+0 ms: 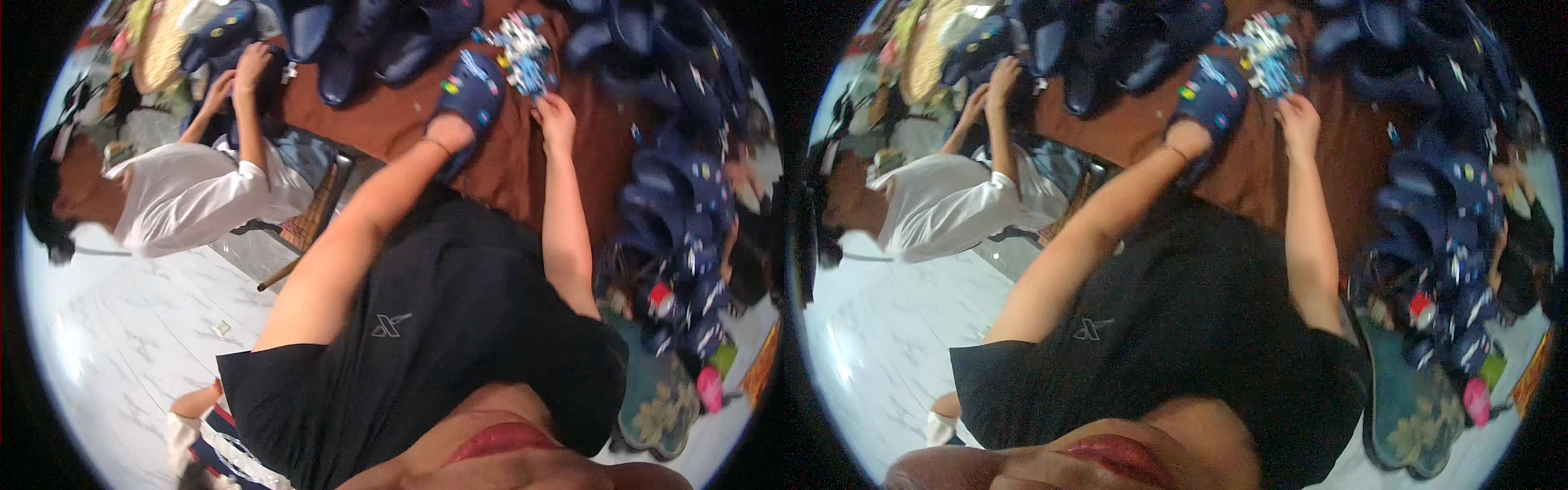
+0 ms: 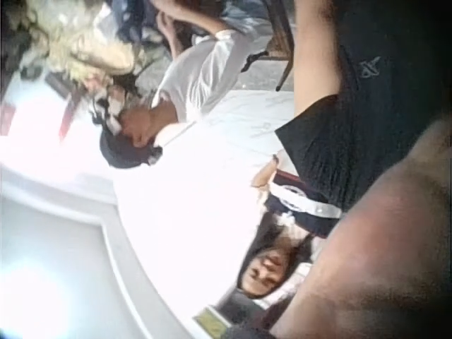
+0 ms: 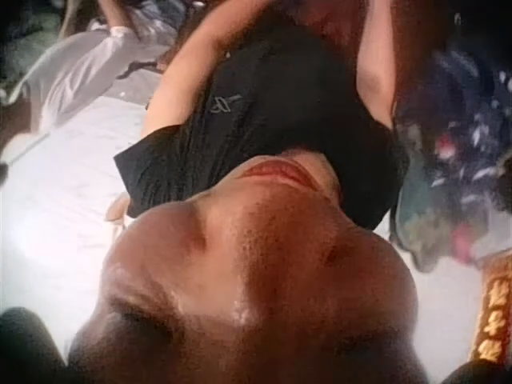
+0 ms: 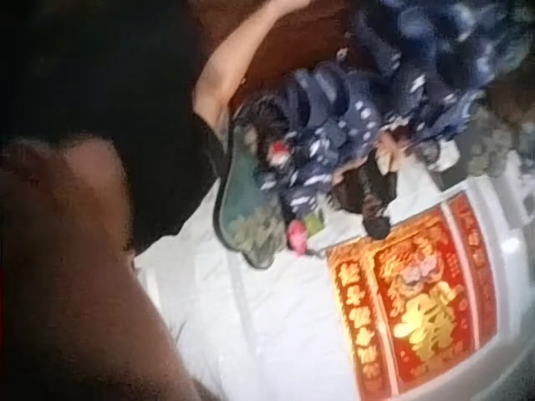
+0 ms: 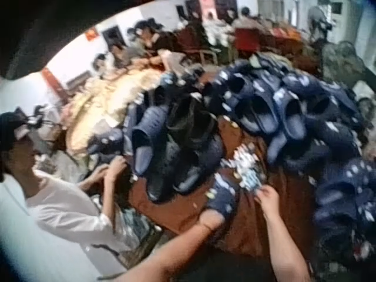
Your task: Attaching decorative plastic charms to the holes in rubber clogs.
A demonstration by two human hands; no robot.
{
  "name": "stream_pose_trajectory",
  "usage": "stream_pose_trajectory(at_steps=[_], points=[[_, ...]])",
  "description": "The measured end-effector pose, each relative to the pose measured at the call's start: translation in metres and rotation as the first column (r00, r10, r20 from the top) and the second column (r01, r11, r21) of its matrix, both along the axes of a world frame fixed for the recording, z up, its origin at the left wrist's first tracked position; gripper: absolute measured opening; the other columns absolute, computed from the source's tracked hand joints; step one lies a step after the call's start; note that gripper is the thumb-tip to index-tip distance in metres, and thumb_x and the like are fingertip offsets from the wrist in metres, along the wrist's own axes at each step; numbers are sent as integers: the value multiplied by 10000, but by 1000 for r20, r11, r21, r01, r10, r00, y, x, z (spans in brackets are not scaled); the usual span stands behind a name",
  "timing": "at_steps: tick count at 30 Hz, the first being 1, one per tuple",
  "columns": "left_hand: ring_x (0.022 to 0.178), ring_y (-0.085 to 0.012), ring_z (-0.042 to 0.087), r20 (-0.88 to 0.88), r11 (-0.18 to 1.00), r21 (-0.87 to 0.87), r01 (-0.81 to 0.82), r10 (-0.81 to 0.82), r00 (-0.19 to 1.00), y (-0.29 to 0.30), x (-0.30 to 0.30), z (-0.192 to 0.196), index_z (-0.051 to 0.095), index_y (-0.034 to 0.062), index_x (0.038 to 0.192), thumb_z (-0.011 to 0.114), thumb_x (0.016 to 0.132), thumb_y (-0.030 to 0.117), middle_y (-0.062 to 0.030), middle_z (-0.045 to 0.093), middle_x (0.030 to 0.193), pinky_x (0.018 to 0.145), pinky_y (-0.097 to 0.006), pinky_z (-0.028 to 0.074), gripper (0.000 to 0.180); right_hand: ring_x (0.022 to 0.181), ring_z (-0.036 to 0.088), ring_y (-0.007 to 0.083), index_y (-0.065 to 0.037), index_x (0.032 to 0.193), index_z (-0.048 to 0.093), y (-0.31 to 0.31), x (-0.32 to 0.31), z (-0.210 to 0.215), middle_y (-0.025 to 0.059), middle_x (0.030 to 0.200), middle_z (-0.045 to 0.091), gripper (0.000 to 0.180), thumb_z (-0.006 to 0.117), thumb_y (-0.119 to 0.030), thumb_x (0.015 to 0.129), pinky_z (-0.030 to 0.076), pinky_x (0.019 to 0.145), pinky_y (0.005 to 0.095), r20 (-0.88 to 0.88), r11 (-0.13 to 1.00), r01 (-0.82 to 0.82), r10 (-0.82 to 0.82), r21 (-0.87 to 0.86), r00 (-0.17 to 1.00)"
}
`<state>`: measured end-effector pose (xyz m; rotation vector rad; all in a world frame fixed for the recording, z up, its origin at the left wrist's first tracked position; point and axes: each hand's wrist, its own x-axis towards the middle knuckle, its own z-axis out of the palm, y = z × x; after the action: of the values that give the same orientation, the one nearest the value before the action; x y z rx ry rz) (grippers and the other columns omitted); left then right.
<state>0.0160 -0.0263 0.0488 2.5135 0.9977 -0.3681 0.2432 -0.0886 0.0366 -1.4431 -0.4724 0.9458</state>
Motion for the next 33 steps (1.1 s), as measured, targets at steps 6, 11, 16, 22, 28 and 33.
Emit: stream_pose_trajectory(at_steps=[6,11,16,22,28,33], points=[[845,-344,660,-12,1000,15,17,-16,1000,3,2,16,712,54,815,461,826,174,-186,677,898,763,-450,521,278,665,578,83,-33,983,645,1,-31,32,22,791,644,172,654,-86,819,450,607,230,28,975,-185,189,-121,982],[834,-335,664,-117,999,-42,12,-17,993,3,6,21,711,60,798,467,827,180,-179,679,885,749,-440,527,274,651,564,68,-38,945,633,14,-54,35,-1,778,623,137,666,-99,827,448,602,207,-2,940,-306,309,-151,951],[814,-321,669,-53,997,11,75,-74,996,5,4,13,711,61,788,466,824,168,-182,678,873,731,-432,532,270,591,596,111,-1,932,587,22,-62,42,38,712,616,211,702,-101,787,461,489,227,-189,917,-263,213,-299,959],[811,-322,667,-54,995,-7,104,-104,993,9,2,2,713,55,785,463,818,164,-183,678,873,736,-432,526,275,499,574,142,-2,754,597,42,-49,50,68,635,604,209,728,-165,759,424,409,259,-179,755,-432,397,-494,900],[846,-332,661,-88,999,-37,13,-17,996,7,6,12,714,39,817,455,815,174,-192,676,901,764,-446,514,292,435,534,152,-23,543,562,70,-44,57,67,504,557,333,751,-222,732,392,389,306,93,513,-414,705,-752,704],[895,-347,650,-127,996,-81,41,-51,991,6,8,23,711,35,864,444,832,184,-201,666,958,798,-447,506,308,432,514,124,-23,637,588,28,-43,43,46,558,564,294,733,-248,758,389,411,275,-93,774,-428,439,-467,894]])
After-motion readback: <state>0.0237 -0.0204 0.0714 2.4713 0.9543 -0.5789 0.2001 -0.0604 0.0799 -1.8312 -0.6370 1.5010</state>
